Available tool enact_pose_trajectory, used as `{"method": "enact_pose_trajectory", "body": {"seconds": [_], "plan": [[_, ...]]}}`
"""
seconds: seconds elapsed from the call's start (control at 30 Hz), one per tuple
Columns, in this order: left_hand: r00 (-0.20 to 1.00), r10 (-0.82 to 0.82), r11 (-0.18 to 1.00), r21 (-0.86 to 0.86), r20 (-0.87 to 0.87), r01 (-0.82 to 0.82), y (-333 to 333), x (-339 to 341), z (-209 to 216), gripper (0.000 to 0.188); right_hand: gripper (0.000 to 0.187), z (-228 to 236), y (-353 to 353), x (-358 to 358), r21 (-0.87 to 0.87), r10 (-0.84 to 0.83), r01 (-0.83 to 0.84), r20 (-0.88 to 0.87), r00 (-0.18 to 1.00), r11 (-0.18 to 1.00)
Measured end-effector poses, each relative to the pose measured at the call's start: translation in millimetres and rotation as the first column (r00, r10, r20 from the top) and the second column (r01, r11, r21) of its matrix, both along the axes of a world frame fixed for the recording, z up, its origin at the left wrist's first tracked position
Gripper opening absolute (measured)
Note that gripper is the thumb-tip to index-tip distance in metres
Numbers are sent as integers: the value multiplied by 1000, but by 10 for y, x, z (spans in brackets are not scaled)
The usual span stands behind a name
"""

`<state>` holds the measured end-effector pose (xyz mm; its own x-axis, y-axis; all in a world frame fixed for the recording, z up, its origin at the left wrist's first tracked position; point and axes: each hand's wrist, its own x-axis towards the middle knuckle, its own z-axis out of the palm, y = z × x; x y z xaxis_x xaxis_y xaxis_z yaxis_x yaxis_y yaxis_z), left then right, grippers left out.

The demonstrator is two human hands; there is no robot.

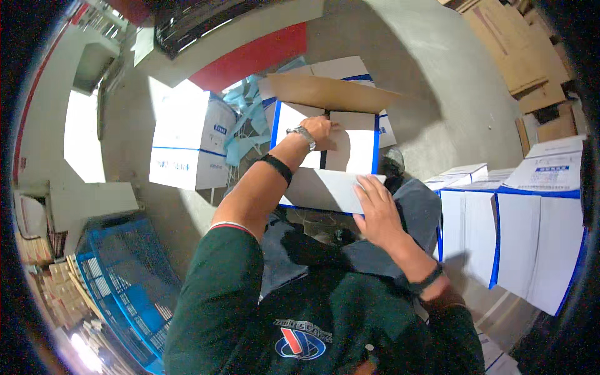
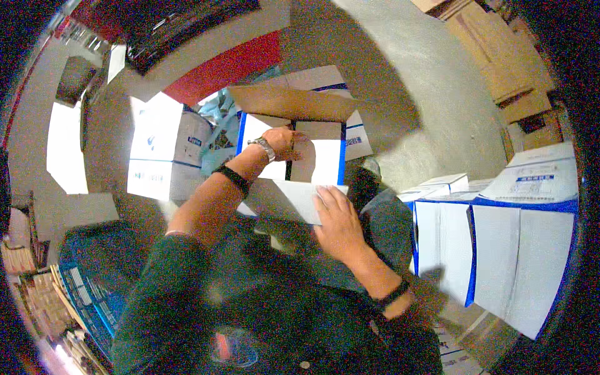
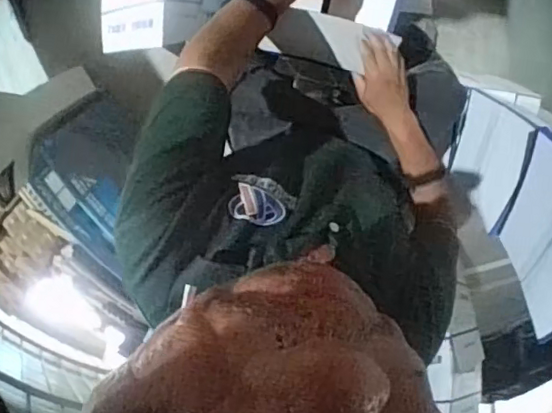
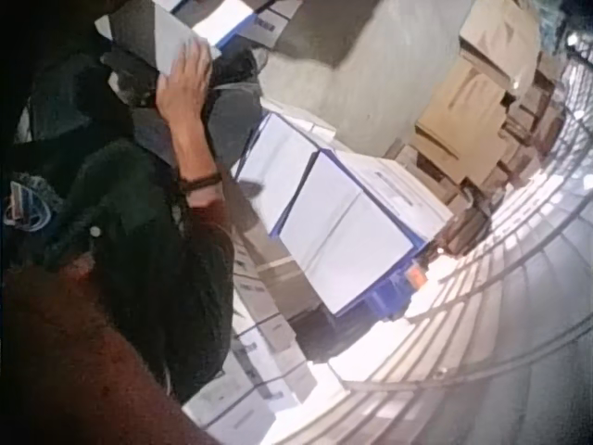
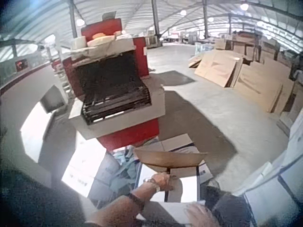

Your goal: The recorder is folding cardboard boxes, sealing the bottom with a tape dispenser, and packing bundles of light blue face masks into them in a warehouse environment.

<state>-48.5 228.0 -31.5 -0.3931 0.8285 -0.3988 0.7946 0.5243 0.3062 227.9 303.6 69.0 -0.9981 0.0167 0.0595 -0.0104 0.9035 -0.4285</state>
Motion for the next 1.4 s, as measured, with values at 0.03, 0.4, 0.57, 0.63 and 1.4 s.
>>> {"method": "enact_pose_trajectory", "body": {"seconds": [0.03, 0.4, 0.57, 0.63, 1.4], "plan": [[999, 19, 996, 85, -27, -17, -6, 2, -19, 60, 59, -126, 29, -77, 3, -18, 18, -8, 1000, 1000], [819, 379, 697, 715, -430, 54, -126, -214, 1136, 35, 71, -687, 10, -300, 160, 56, -111, 315, 947, 981], [964, 176, 930, 354, -199, -97, -339, 258, 904, 33, 71, -654, 19, -271, 203, 27, -126, 428, 903, 971], [962, 125, 927, 374, -242, -27, -573, 421, 240, 32, 68, -623, -6, -289, 158, 54, -99, 265, 963, 982], [891, 386, 864, 431, -241, -258, -327, 471, -999, 27, 55, 3905, 1896, 2419, 438, -636, 899, -694, 339, 1]]}}
